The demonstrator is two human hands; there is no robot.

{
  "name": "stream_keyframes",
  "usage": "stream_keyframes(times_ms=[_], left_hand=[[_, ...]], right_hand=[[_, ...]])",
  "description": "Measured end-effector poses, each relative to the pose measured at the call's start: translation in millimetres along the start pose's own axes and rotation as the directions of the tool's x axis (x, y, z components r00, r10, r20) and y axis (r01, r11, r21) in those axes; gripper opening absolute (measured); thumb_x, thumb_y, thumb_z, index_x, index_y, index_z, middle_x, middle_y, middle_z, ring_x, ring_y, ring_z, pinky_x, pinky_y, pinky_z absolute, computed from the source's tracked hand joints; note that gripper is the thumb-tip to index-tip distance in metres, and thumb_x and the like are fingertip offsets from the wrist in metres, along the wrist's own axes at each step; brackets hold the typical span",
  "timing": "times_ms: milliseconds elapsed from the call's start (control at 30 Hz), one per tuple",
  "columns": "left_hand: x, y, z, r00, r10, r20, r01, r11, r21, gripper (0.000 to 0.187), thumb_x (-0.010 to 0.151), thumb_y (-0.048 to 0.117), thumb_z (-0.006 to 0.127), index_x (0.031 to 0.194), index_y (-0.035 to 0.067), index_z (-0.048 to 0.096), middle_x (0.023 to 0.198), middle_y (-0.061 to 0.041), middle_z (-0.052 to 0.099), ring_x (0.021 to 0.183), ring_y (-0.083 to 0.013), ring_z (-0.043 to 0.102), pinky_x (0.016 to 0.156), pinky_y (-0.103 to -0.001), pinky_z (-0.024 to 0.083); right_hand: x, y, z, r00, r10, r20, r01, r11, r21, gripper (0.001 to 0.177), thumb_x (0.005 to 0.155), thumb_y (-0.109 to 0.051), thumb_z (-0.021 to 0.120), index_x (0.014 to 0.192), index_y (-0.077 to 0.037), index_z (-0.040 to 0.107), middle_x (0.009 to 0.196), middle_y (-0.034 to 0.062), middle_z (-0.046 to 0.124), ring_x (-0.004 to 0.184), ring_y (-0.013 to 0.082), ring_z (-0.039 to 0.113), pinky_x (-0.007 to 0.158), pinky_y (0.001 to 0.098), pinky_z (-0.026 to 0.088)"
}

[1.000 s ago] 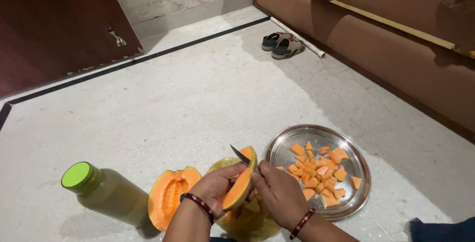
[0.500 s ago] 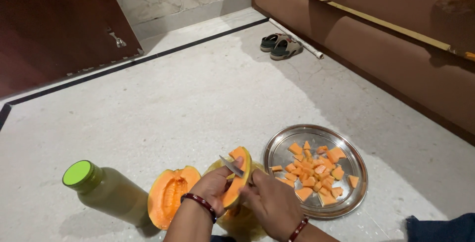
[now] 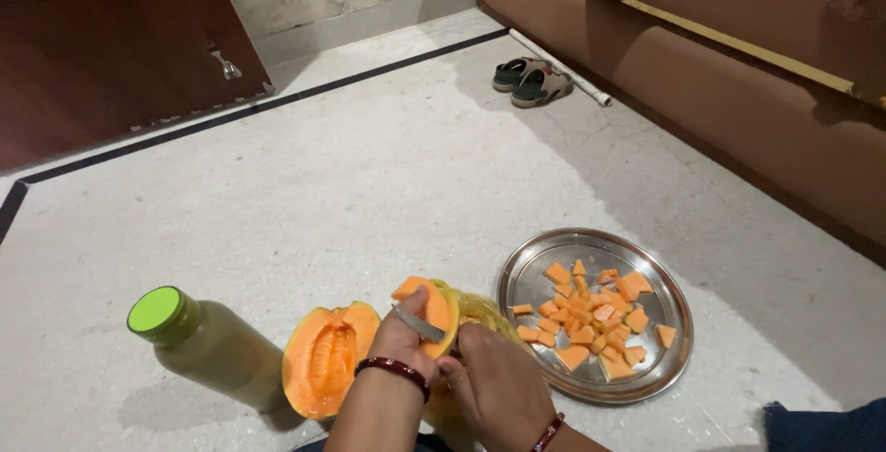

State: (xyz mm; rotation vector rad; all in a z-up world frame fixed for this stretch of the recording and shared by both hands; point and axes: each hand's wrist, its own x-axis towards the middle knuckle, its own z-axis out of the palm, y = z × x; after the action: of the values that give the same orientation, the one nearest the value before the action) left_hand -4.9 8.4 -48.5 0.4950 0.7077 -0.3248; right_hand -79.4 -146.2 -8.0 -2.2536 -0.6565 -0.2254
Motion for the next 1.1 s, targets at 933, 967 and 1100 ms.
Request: stream_keyframes(times_ms=[933,967,1100], left_hand=[[-18.2,8.1,14.7,0.941,0.234,-0.245,-0.229,0.972,0.050,0.041,0.102,0.035,0.055,0.128,0.003,0.061,0.126,-0.010,0.069,0.113,-0.0274,0.064,0.100,-0.046,0.051],[-21.7,7.2,17.6,0.952,0.222,-0.213,-0.209,0.974,0.082,0.040,0.101,0.034,0.055,0.125,0.003,0.063,0.121,-0.010,0.071,0.110,-0.0271,0.065,0.098,-0.045,0.052],[-14.8,5.8,12.9,0.975,0.185,-0.121,-0.167,0.975,0.149,0.037,0.101,0.034,0.056,0.117,0.003,0.066,0.110,-0.011,0.072,0.099,-0.0275,0.067,0.090,-0.044,0.056]], right_hand=[[-21.1,88.9,41.9,0.511,0.308,0.802,-0.811,-0.137,0.569,0.051,0.103,-0.057,0.041,0.075,-0.014,0.045,0.057,0.0001,0.034,0.046,0.0140,0.028,0.045,0.0301,0.024],[-25.8,101.1,44.7,0.453,0.289,0.844,-0.841,-0.176,0.511,0.053,0.103,-0.058,0.040,0.075,-0.014,0.043,0.057,0.0002,0.033,0.046,0.0142,0.028,0.044,0.0301,0.024],[-38.4,138.5,48.0,0.354,0.269,0.896,-0.884,-0.215,0.415,0.053,0.103,-0.056,0.034,0.076,-0.011,0.044,0.059,0.0030,0.036,0.047,0.0159,0.030,0.046,0.0324,0.025]])
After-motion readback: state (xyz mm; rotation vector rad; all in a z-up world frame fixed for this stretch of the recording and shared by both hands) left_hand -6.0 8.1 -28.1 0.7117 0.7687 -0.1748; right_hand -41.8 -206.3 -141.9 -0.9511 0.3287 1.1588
